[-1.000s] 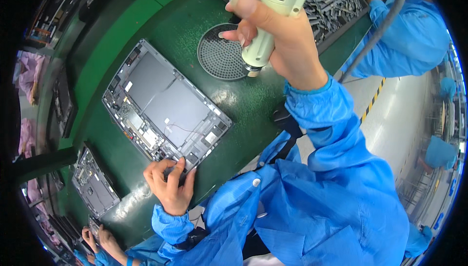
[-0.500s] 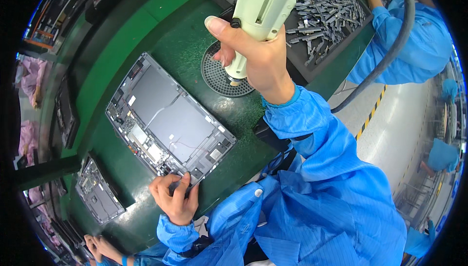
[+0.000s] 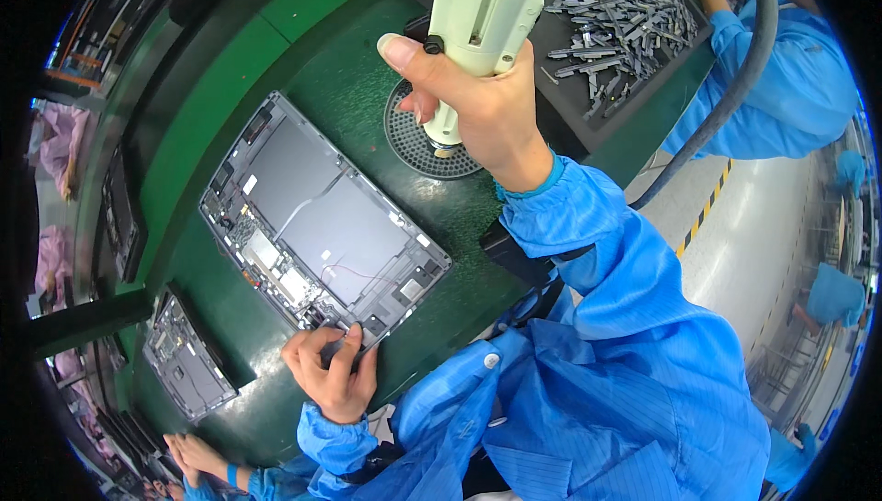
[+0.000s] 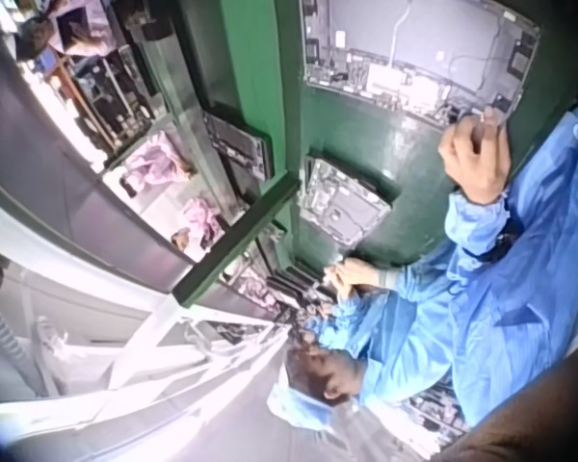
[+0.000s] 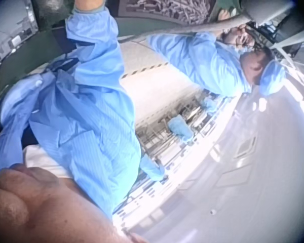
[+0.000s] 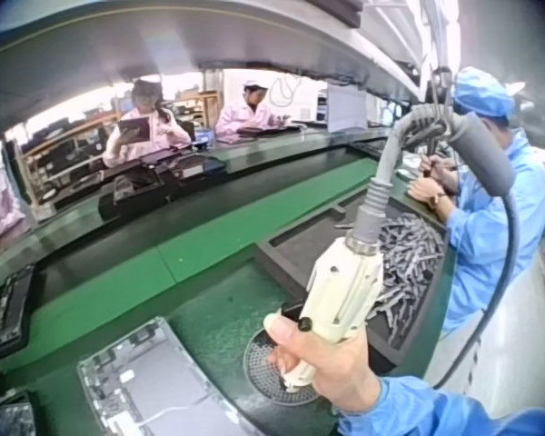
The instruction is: Assembling internal components, wiring, and screws into tablet housings on an electronics production line.
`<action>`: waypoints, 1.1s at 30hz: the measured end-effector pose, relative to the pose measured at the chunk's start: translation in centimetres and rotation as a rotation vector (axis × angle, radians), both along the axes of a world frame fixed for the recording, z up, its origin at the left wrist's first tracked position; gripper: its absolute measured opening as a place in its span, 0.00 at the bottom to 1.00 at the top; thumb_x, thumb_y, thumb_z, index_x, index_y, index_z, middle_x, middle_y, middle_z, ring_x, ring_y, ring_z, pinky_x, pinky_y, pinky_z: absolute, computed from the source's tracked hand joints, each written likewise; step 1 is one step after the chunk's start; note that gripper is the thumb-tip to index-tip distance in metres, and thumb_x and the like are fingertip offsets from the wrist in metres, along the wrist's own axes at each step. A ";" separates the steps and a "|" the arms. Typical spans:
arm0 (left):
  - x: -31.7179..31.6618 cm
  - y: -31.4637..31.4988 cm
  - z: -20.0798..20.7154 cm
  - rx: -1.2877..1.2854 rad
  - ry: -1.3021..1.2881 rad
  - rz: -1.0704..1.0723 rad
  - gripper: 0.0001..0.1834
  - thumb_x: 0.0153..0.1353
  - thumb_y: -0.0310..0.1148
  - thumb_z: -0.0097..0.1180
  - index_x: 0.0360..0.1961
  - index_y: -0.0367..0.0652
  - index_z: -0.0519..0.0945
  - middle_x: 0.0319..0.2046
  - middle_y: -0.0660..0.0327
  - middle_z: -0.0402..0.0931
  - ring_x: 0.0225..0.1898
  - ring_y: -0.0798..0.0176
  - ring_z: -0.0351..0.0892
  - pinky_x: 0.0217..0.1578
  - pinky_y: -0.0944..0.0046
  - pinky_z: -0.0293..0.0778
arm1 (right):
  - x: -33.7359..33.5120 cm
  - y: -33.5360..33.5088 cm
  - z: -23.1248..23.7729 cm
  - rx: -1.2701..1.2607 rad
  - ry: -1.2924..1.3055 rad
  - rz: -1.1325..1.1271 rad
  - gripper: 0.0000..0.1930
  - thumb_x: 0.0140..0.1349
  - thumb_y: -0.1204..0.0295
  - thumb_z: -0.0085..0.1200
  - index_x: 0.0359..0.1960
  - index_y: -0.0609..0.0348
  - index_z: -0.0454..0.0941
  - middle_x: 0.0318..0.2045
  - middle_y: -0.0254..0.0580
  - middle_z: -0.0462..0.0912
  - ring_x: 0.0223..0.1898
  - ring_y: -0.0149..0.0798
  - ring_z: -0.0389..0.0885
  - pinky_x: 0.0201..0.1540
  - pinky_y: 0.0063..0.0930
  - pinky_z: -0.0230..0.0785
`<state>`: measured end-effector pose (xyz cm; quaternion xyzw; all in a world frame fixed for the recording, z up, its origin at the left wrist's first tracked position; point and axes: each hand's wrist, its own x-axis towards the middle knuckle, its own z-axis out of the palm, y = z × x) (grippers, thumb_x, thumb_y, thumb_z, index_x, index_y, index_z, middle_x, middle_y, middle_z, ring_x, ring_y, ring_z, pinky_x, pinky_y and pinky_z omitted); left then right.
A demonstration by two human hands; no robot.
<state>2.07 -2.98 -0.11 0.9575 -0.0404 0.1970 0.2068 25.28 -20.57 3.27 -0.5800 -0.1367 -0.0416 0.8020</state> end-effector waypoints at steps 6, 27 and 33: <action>0.1 0.1 -0.1 -0.001 -0.024 -0.010 0.22 0.27 0.23 0.69 0.32 0.46 0.82 0.31 0.61 0.71 0.36 0.54 0.67 0.35 0.58 0.66 | -0.5 0.3 0.1 0.003 0.005 -0.027 0.09 0.55 0.75 0.57 0.31 0.71 0.74 0.12 0.38 0.70 0.15 0.32 0.72 0.24 0.31 0.74; -0.2 1.1 -1.6 -0.069 -0.183 -0.011 0.18 0.33 0.30 0.70 0.31 0.45 0.82 0.31 0.65 0.73 0.35 0.58 0.70 0.26 0.64 0.72 | -12.1 4.0 3.1 -0.067 0.105 0.529 0.22 0.52 0.61 0.63 0.38 0.68 0.70 0.20 0.42 0.75 0.20 0.33 0.74 0.30 0.32 0.73; 0.0 1.3 -1.5 -0.065 -0.207 -0.046 0.16 0.38 0.31 0.64 0.32 0.42 0.80 0.32 0.63 0.71 0.37 0.60 0.71 0.29 0.65 0.74 | -12.3 4.7 2.1 0.048 0.133 0.573 0.17 0.54 0.68 0.59 0.38 0.68 0.70 0.21 0.44 0.74 0.21 0.33 0.74 0.32 0.31 0.73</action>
